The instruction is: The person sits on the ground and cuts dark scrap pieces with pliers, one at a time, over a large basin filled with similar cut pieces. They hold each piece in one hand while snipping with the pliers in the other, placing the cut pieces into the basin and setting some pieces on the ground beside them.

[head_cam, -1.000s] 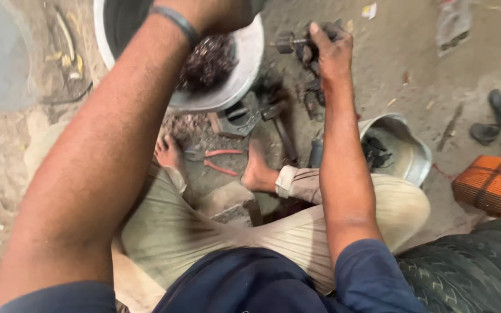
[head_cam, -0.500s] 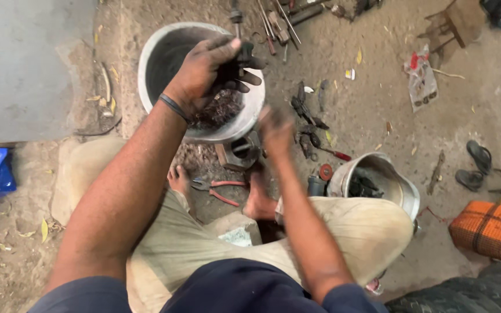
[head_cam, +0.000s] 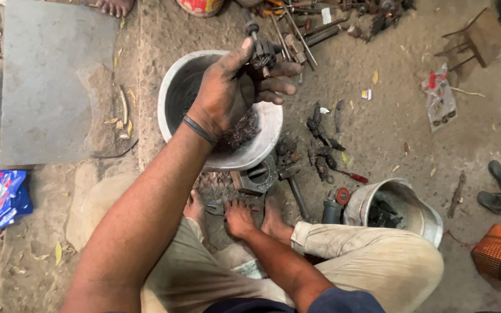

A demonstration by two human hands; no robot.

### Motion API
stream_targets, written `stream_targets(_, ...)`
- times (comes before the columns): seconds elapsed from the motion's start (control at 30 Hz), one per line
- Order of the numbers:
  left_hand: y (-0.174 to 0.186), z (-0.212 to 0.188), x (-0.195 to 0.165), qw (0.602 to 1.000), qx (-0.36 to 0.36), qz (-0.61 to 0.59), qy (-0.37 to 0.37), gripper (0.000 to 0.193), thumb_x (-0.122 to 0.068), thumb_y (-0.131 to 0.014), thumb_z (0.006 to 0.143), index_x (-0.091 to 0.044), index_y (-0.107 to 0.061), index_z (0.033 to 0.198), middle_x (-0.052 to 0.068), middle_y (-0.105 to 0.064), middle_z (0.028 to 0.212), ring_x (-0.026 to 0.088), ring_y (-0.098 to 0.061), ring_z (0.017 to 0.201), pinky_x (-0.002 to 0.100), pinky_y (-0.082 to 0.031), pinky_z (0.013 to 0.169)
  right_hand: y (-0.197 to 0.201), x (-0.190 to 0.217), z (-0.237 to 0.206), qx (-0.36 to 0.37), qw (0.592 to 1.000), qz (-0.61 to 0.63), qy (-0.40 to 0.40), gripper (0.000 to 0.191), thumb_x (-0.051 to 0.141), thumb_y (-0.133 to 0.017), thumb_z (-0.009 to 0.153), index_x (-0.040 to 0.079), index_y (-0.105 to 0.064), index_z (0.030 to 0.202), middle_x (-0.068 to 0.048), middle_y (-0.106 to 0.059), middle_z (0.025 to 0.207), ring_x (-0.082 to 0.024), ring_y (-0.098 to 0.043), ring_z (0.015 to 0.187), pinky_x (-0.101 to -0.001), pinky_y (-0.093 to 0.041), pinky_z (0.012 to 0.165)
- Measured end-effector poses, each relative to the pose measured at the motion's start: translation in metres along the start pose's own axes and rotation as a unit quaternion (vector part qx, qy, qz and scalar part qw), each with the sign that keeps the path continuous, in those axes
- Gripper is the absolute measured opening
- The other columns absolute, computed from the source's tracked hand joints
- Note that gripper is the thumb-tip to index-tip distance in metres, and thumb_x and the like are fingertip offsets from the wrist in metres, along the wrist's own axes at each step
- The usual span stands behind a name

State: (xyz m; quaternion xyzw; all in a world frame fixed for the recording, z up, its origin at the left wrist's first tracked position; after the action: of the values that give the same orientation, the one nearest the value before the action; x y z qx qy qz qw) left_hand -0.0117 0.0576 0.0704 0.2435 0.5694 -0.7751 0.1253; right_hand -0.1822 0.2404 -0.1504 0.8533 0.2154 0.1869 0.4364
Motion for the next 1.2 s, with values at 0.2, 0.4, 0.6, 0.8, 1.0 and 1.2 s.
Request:
stream_targets(0.2,-0.003,-0.008,-0.003,1.000,0.008,-0.010,0.002,0.059,-0.047,-0.052,0.107,0.004,-0.057,0.136,0.030,-0.069,0.130,0.036,-0.074,0.108,0.043,-0.062,0.090,-0.007,-0.010,0.002,0.028,0.998,0.022,-0.053,0.053,0.026,-0.075,0.077,0.001,-0.061,0.121,-0.026,-0.064,0.120,-0.043,-0.060,0.116,-0.0559,-0.050,0.097)
stream_targets(0.4,-0.008,-0.018,-0.007,0.999,-0.008,0.043,-0.025,0.054,-0.041,-0.055,0.110,0.005,-0.053,0.139,0.028,-0.069,0.133,0.035,-0.074,0.112,0.041,-0.061,0.090,0.006,-0.021,-0.006,0.036,0.982,0.141,-0.118,0.035,0.030,-0.069,0.085,0.004,-0.074,0.108,-0.025,-0.071,0.106,-0.044,-0.069,0.099,-0.0527,-0.055,0.087)
stream_targets(0.6,0.001,-0.012,0.004,1.000,-0.018,-0.014,-0.017,0.053,-0.042,-0.052,0.103,-0.003,-0.053,0.139,0.025,-0.071,0.126,0.032,-0.075,0.108,0.041,-0.060,0.091,0.021,-0.055,-0.006,0.074,0.975,0.143,-0.151,0.040,0.032,-0.080,0.076,0.004,-0.073,0.104,-0.022,-0.073,0.107,-0.039,-0.070,0.101,-0.0484,-0.057,0.087)
stream_targets(0.8,0.012,-0.012,0.010,0.998,-0.050,0.005,-0.039,0.055,-0.047,-0.055,0.108,0.004,-0.055,0.131,0.024,-0.074,0.125,0.031,-0.076,0.106,0.044,-0.060,0.090,0.063,-0.122,-0.041,0.067,0.961,0.204,-0.173,0.042,0.045,-0.079,0.084,0.004,-0.079,0.096,-0.014,-0.078,0.088,-0.024,-0.072,0.076,-0.0407,-0.057,0.075)
stream_targets(1.0,0.018,-0.005,0.016,0.987,-0.136,0.078,-0.017,0.049,-0.050,-0.062,0.095,-0.005,-0.058,0.117,0.018,-0.077,0.104,0.028,-0.078,0.082,0.037,-0.063,0.064,0.119,-0.163,-0.050,-0.020,0.835,0.539,-0.110,0.038,0.033,-0.076,0.088,-0.001,-0.077,0.106,-0.010,-0.074,0.093,-0.020,-0.066,0.085,-0.0373,-0.053,0.081)
stream_targets(1.2,0.051,0.007,0.039,0.903,-0.240,0.355,-0.002,0.057,-0.057,-0.066,0.093,0.000,-0.070,0.101,0.011,-0.071,0.089,0.015,-0.072,0.076,0.032,-0.061,0.056,0.243,-0.171,-0.090,-0.151,0.784,0.602,-0.031,0.034,0.024,-0.076,0.091,-0.003,-0.071,0.111,-0.015,-0.070,0.098,-0.029,-0.067,0.087,-0.0458,-0.058,0.083)
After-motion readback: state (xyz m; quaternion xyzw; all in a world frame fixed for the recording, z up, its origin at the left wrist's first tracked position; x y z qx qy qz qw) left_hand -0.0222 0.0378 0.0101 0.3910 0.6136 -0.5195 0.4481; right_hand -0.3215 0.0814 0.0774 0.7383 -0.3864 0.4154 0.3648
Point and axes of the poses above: each hand's wrist, its own z-axis towards the middle knuckle, its own y-axis out of the back of the hand, x = y × z, the point moved 4 cm from there along z, towards the middle knuckle
